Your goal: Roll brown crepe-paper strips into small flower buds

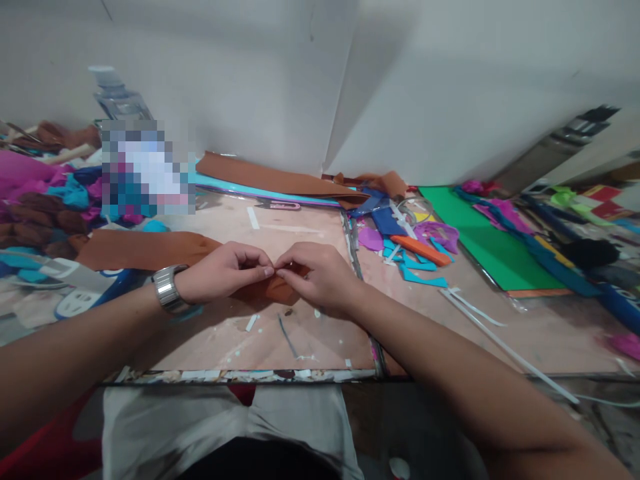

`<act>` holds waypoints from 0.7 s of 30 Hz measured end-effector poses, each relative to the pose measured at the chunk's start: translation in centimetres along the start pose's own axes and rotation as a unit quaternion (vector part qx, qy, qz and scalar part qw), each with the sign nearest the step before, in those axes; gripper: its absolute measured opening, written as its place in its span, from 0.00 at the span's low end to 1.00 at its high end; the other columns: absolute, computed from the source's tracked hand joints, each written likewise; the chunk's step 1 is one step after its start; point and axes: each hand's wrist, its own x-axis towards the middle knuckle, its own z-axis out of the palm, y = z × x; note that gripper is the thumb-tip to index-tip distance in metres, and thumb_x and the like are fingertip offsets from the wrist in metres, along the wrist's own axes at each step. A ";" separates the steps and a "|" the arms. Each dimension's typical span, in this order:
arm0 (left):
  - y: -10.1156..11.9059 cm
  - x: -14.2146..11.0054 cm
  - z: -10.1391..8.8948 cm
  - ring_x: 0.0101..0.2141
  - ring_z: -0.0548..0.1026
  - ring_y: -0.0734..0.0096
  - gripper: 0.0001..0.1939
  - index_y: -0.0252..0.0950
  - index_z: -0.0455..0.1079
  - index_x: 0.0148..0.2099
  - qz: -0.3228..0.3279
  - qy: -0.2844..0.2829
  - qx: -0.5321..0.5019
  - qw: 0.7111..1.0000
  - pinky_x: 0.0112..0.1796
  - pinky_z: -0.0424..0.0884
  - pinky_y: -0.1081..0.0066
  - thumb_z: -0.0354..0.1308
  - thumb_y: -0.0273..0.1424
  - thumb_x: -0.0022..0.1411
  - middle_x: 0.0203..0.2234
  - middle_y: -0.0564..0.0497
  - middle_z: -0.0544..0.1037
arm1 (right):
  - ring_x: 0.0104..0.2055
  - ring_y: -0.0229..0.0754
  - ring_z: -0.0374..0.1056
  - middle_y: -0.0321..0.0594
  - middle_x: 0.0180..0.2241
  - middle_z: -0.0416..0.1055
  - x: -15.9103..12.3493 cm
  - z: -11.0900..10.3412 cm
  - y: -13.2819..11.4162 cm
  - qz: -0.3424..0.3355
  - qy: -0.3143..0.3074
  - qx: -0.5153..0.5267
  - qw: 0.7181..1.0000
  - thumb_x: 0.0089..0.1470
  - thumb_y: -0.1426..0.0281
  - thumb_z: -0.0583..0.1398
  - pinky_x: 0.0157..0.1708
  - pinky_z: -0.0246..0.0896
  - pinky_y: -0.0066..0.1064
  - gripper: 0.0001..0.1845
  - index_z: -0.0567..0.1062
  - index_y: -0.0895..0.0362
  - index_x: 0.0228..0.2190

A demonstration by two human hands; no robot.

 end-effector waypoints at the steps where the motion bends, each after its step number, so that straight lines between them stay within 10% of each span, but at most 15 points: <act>1: 0.0 0.0 0.0 0.26 0.64 0.77 0.14 0.31 0.77 0.36 -0.002 0.001 -0.001 1.000 0.28 0.59 0.75 0.62 0.38 0.66 0.24 0.54 0.73 | 0.36 0.40 0.75 0.39 0.35 0.80 0.0 0.0 0.0 -0.002 0.002 -0.003 1.000 0.63 0.72 0.64 0.38 0.69 0.33 0.04 0.81 0.54 0.39; 13: -0.3 -0.2 0.2 0.28 0.73 0.74 0.13 0.34 0.80 0.37 0.044 0.063 0.085 0.993 0.31 0.65 0.74 0.62 0.38 0.68 0.28 0.52 0.81 | 0.38 0.42 0.74 0.38 0.35 0.80 0.1 0.2 0.0 -0.008 0.031 -0.034 0.999 0.62 0.74 0.65 0.42 0.68 0.35 0.03 0.80 0.54 0.37; 21: 0.0 -0.6 0.8 0.29 0.76 0.72 0.12 0.39 0.82 0.41 0.129 0.123 0.313 0.933 0.33 0.64 0.71 0.58 0.35 0.72 0.30 0.53 0.84 | 0.40 0.44 0.74 0.38 0.35 0.80 0.1 0.4 0.0 0.030 0.044 -0.016 0.998 0.62 0.73 0.66 0.44 0.67 0.38 0.02 0.80 0.53 0.36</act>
